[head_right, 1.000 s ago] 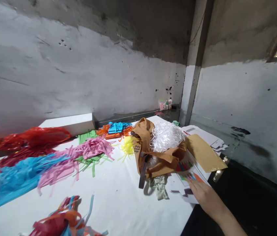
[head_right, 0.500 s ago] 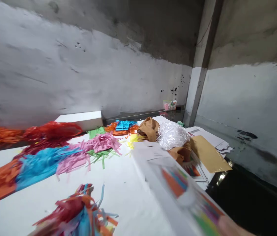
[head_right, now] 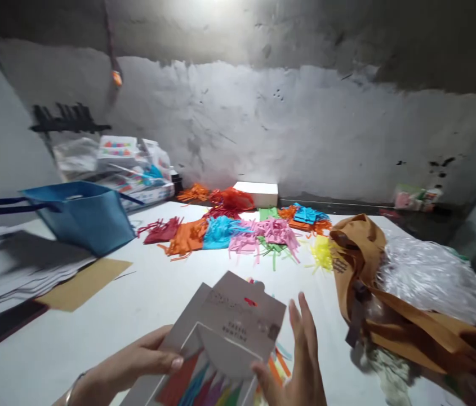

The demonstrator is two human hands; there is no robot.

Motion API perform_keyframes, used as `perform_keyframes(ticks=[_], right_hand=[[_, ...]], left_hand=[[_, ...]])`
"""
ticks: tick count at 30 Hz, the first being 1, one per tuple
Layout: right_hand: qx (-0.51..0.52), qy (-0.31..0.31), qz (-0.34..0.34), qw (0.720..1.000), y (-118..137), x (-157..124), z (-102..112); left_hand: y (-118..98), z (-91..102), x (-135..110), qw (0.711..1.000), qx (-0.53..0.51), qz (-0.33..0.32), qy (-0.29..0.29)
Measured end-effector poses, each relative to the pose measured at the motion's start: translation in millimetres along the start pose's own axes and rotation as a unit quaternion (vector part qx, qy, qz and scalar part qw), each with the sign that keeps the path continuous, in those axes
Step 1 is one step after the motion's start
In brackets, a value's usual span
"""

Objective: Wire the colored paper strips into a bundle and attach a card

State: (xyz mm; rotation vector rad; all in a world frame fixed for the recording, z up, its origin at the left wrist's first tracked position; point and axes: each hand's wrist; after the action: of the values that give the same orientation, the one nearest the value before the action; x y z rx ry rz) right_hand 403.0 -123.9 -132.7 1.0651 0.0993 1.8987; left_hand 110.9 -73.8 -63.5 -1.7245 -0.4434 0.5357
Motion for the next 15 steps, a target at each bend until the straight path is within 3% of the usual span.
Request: perform_keyframes(ticks=[2,4,6,9,11,13,15], right_hand=[[0.06,0.042,-0.037,0.997,-3.3,9.9,-20.2],[0.075,0.081,-0.015,0.994,1.1,10.7,-38.6],[0.049,0.069,-0.001,0.996,10.2,6.7,-49.2],[-0.033,-0.012,0.007,0.999,22.7,4.9,-46.3],[-0.101,-0.038,0.079,0.991,26.9,10.0,-37.4],[-0.121,-0.017,0.144,0.982,28.3,17.8,-29.2],[-0.083,0.029,0.161,0.983,27.8,24.7,-24.1]], left_hand=[[7.2,4.6,-9.6,0.995,0.009,-0.012,0.098],[16.6,5.2,-10.3,0.987,-0.053,-0.039,0.148],[25.3,3.4,-5.6,0.981,-0.147,-0.053,0.112],[33.1,-0.5,3.1,0.973,-0.229,-0.032,0.022],[34.9,-3.6,7.8,0.971,-0.239,-0.022,0.007],[35.2,-8.3,11.6,0.968,-0.249,-0.018,0.002],[34.6,-15.3,14.6,0.965,-0.263,-0.014,-0.001]])
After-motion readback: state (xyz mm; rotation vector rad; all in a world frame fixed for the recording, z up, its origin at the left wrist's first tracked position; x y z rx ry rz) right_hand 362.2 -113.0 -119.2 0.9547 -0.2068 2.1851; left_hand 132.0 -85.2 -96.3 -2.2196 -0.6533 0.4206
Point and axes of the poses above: each hand's wrist, its own x-axis towards the middle knuckle, its own z-axis out of the back of the hand, y = z × x, and after that the axes turned 15 degrees about y, right-handed
